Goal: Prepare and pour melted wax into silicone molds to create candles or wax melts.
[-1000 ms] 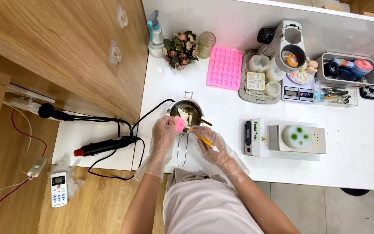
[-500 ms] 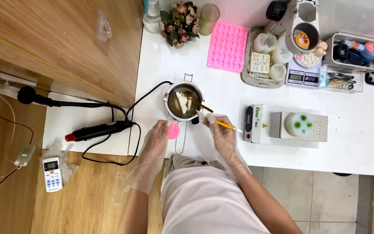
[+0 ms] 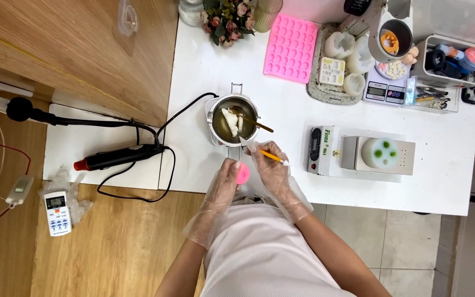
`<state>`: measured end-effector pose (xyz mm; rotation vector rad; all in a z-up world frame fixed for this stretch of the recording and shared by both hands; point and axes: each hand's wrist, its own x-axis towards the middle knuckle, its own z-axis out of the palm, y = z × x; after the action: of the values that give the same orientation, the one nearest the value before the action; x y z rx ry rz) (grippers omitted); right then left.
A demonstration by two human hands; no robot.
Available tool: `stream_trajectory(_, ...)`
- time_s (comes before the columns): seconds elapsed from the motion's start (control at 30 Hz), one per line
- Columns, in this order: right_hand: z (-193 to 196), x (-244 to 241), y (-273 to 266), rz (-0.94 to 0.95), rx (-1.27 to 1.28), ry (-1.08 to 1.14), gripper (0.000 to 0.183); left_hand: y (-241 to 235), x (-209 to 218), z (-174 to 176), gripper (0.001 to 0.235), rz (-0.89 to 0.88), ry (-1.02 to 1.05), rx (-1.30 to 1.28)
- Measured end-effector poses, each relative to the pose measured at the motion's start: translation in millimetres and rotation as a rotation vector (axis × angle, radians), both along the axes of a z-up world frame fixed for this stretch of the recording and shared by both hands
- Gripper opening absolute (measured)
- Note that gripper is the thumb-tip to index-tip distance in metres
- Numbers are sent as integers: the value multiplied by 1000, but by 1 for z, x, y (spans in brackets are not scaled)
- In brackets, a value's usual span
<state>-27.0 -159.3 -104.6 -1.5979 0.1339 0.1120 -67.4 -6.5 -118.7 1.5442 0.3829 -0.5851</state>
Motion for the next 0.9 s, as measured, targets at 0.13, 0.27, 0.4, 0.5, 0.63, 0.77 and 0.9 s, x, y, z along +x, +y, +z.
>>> stream_trajectory(0.13,-1,-6,-7,4,-19,57,26,-4,-1,1,55,9,-4,14)
stream_trajectory(0.27,8,-14,-10,10,21,46,25,-4,0,8,53,13,36,14)
stream_trajectory(0.4,16,-26,-15,6,-10,90,22,-5,-1,3,52,-5,36,39)
stream_trajectory(0.5,33,-25,-10,15,-263,33,12,-5,-1,-1,52,-14,13,50)
stream_trajectory(0.63,-2,-5,-21,204,-567,-634,16,-4,-2,0,52,-21,19,50)
stream_trajectory(0.77,6,1,-23,383,-827,-757,31,-5,-3,-5,54,2,13,53)
stream_trajectory(0.9,-2,-6,-31,377,-832,-826,34,-10,-5,-11,59,37,-7,31)
